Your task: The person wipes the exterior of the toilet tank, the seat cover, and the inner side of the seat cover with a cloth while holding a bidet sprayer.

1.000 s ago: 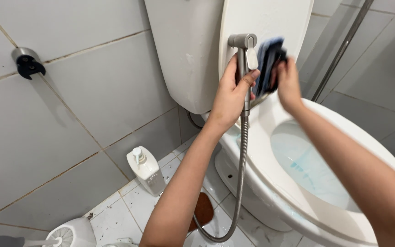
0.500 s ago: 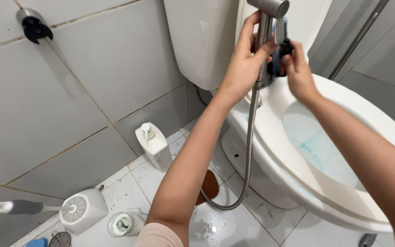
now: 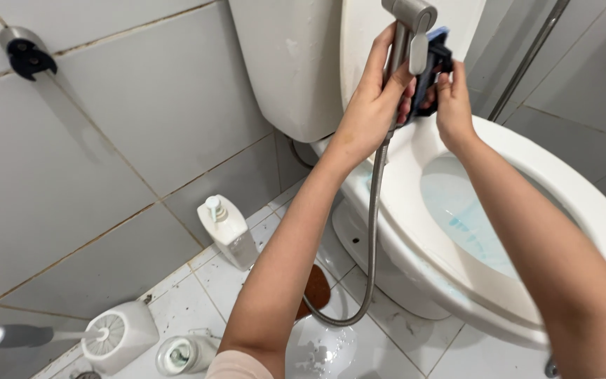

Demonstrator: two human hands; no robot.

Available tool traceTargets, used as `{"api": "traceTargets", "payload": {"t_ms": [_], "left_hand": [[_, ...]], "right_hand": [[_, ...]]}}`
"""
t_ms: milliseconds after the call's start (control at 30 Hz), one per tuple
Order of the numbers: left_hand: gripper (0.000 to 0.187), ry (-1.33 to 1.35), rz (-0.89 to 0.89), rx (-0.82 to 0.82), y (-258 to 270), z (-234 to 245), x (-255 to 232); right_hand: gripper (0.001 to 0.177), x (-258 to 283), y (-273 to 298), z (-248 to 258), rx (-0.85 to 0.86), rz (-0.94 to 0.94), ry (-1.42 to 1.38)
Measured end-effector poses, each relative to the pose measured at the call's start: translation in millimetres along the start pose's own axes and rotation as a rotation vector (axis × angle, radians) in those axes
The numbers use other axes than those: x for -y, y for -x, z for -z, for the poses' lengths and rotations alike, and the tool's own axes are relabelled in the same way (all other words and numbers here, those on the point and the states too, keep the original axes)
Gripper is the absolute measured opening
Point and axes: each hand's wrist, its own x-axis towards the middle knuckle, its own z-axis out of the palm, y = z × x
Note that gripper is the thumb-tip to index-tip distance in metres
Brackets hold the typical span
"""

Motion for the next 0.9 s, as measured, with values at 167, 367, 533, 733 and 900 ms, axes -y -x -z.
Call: {"api": "traceTargets", "payload": {"t_ms": [167,367,533,733,900], "left_hand": [[0.056,0.054,0.007,-0.009,-0.4,0.5,0.0],[0.056,0.074,0.044,-0.062,-3.7,10.8,-2.3],[0.054,0.046,0.04,-0.067,-3.4,9.6,-2.7],[0.057,0.091,0.103,-0.064,-3.1,15.3,-7.2],[0.056,0.095,0.094,-0.069,-1.0,18.2,-7.9]], "right_hand": [[0.028,16.2,-22.9,-18.1,-0.246,-0.015,-0.092],[0.024,53.2,-100.5,-6.9,-0.186,0.247,0.074],[0.022,9.4,-120.2,31.7,-0.239,0.109,0.031],[0.02,-23.5,-157.8,71.4,-0.317,-0.018,0.053],[0.021,-31.7,-68.3,28.9,-0.337,-0.138,0.166]]}}
